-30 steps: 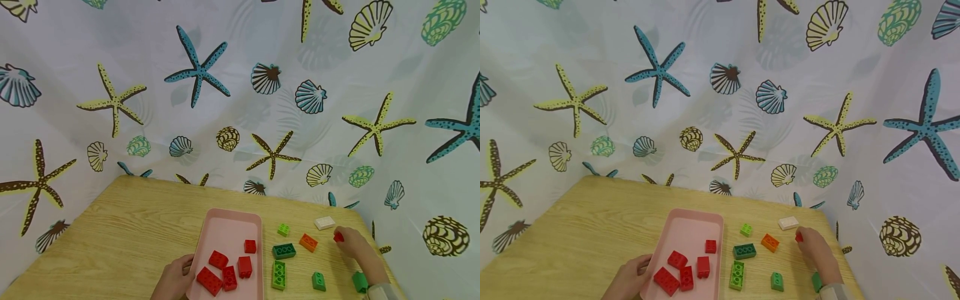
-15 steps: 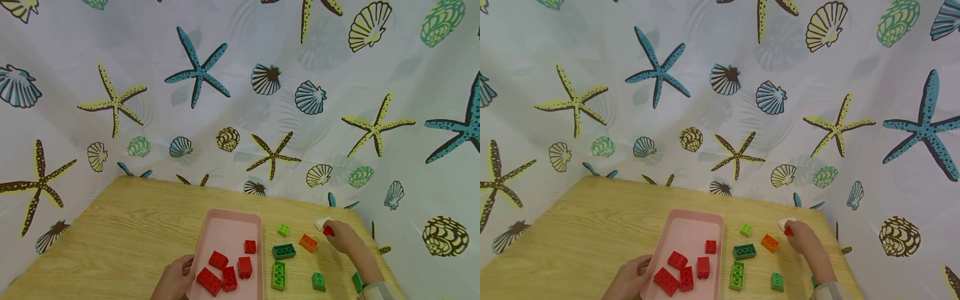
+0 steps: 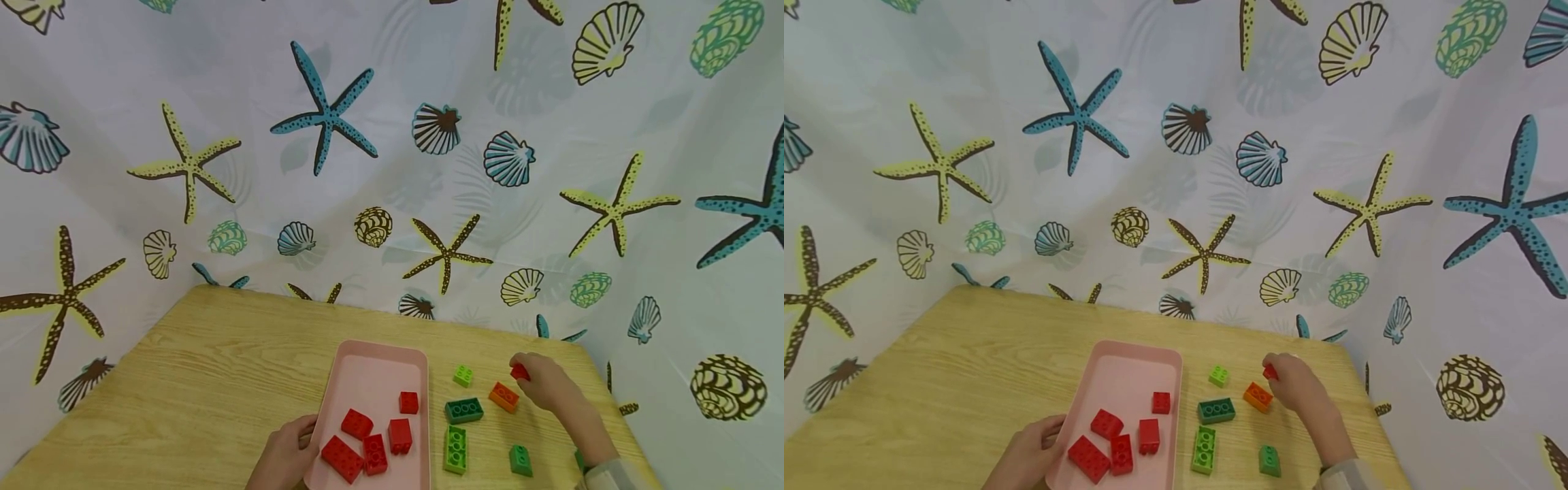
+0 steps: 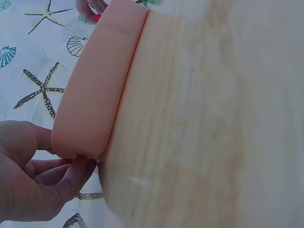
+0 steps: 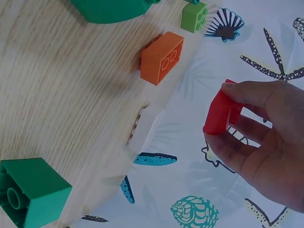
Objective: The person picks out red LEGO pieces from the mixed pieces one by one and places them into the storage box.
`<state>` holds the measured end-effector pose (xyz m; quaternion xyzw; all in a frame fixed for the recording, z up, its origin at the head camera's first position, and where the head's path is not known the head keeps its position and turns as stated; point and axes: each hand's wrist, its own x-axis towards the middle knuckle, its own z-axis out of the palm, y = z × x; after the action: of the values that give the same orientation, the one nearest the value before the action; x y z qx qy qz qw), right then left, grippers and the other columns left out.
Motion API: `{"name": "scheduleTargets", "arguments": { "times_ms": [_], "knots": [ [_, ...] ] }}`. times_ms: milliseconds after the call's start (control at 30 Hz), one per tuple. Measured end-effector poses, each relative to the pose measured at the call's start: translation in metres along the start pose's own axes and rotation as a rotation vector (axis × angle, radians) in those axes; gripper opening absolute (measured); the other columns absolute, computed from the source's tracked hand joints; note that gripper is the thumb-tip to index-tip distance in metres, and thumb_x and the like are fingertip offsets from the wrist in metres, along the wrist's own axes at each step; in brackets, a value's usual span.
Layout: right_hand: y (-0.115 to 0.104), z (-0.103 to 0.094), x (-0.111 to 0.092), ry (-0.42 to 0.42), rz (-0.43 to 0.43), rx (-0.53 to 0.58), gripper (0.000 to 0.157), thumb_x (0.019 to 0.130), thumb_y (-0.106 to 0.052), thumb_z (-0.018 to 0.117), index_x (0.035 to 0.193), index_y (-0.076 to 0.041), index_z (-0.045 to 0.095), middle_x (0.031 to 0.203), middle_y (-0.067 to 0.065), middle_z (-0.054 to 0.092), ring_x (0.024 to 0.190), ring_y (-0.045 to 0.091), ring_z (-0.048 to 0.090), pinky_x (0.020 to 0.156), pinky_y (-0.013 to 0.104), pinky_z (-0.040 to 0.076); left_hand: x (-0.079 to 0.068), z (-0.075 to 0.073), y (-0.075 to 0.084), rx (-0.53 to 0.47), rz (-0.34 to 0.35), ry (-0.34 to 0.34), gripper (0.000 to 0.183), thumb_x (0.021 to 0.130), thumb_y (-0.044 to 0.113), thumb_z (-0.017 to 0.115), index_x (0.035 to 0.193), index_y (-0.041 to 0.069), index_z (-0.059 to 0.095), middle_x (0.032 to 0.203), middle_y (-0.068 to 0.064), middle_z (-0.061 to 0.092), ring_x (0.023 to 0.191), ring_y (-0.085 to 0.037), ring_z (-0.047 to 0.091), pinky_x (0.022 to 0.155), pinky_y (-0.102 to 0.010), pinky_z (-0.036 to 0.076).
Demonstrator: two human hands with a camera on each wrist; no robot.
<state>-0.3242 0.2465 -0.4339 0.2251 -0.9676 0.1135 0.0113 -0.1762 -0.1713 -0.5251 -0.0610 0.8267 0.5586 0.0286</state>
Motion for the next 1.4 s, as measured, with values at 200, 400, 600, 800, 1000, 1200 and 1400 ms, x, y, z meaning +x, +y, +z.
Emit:
{"name": "scheduleTargets", "arguments": {
  "times_ms": [200, 400, 600, 800, 1000, 1200, 1400],
  "knots": [
    [-0.017, -0.003, 0.002, 0.018, -0.045, 0.018, 0.026, 0.085, 0.004, 0.071, 0.111, 0.004, 0.065, 0.103, 0.015, 0.067, 0.087, 0.03, 0.063, 0.074, 0.045, 0.057, 0.0, -0.001, 0.001, 0.001, -0.011, -0.009, 0.042, 0.091, -0.004, 0.06, 0.13, -0.017, 0.054, 0.119, -0.028, 0.064, 0.106, -0.041, 0.066, 0.081, -0.044, 0.058],
    [-0.032, -0.006, 0.006, 0.024, -0.07, 0.021, 0.028, 0.086, 0.004, 0.072, 0.113, 0.002, 0.066, 0.106, 0.016, 0.067, 0.089, 0.03, 0.063, 0.075, 0.044, 0.058, -0.001, -0.001, 0.001, 0.023, -0.022, -0.006, 0.042, 0.09, -0.004, 0.06, 0.13, -0.017, 0.054, 0.119, -0.027, 0.065, 0.106, -0.041, 0.066, 0.082, -0.045, 0.058],
    [-0.045, -0.006, 0.009, 0.024, -0.084, 0.049, 0.029, 0.086, 0.004, 0.072, 0.114, 0.0, 0.066, 0.11, 0.016, 0.066, 0.091, 0.03, 0.064, 0.076, 0.042, 0.058, 0.0, -0.002, -0.002, 0.009, -0.006, -0.012, 0.043, 0.09, -0.005, 0.06, 0.13, -0.017, 0.053, 0.12, -0.028, 0.064, 0.107, -0.042, 0.065, 0.083, -0.045, 0.058],
    [-0.06, -0.004, 0.012, 0.022, -0.096, 0.063, 0.03, 0.086, 0.004, 0.073, 0.114, 0.0, 0.067, 0.114, 0.017, 0.066, 0.095, 0.031, 0.065, 0.078, 0.043, 0.058, 0.0, -0.002, -0.002, -0.003, -0.01, -0.022, 0.042, 0.09, -0.005, 0.06, 0.13, -0.017, 0.054, 0.12, -0.028, 0.064, 0.108, -0.042, 0.065, 0.083, -0.045, 0.058],
    [-0.07, -0.002, 0.016, 0.032, -0.119, 0.055, 0.03, 0.086, 0.002, 0.073, 0.115, -0.001, 0.067, 0.115, 0.016, 0.066, 0.096, 0.031, 0.065, 0.079, 0.042, 0.058, 0.001, -0.001, -0.002, 0.001, -0.017, -0.022, 0.042, 0.09, -0.005, 0.06, 0.13, -0.017, 0.054, 0.121, -0.028, 0.064, 0.108, -0.042, 0.065, 0.083, -0.045, 0.058],
    [-0.08, 0.003, 0.02, 0.035, -0.149, 0.062, 0.028, 0.086, 0.003, 0.073, 0.114, -0.002, 0.068, 0.112, 0.014, 0.067, 0.096, 0.029, 0.065, 0.078, 0.041, 0.058, 0.001, -0.002, -0.003, -0.004, -0.01, -0.023, 0.042, 0.091, -0.004, 0.06, 0.13, -0.017, 0.054, 0.121, -0.028, 0.064, 0.108, -0.041, 0.065, 0.084, -0.045, 0.057],
    [-0.092, 0.007, 0.023, 0.032, -0.169, 0.063, 0.026, 0.087, 0.001, 0.073, 0.113, -0.003, 0.068, 0.111, 0.011, 0.068, 0.094, 0.026, 0.064, 0.078, 0.039, 0.057, 0.001, -0.003, -0.002, -0.013, 0.015, -0.029, 0.042, 0.091, -0.004, 0.06, 0.129, -0.018, 0.053, 0.121, -0.03, 0.063, 0.108, -0.042, 0.065, 0.084, -0.045, 0.057]
  ]
}}
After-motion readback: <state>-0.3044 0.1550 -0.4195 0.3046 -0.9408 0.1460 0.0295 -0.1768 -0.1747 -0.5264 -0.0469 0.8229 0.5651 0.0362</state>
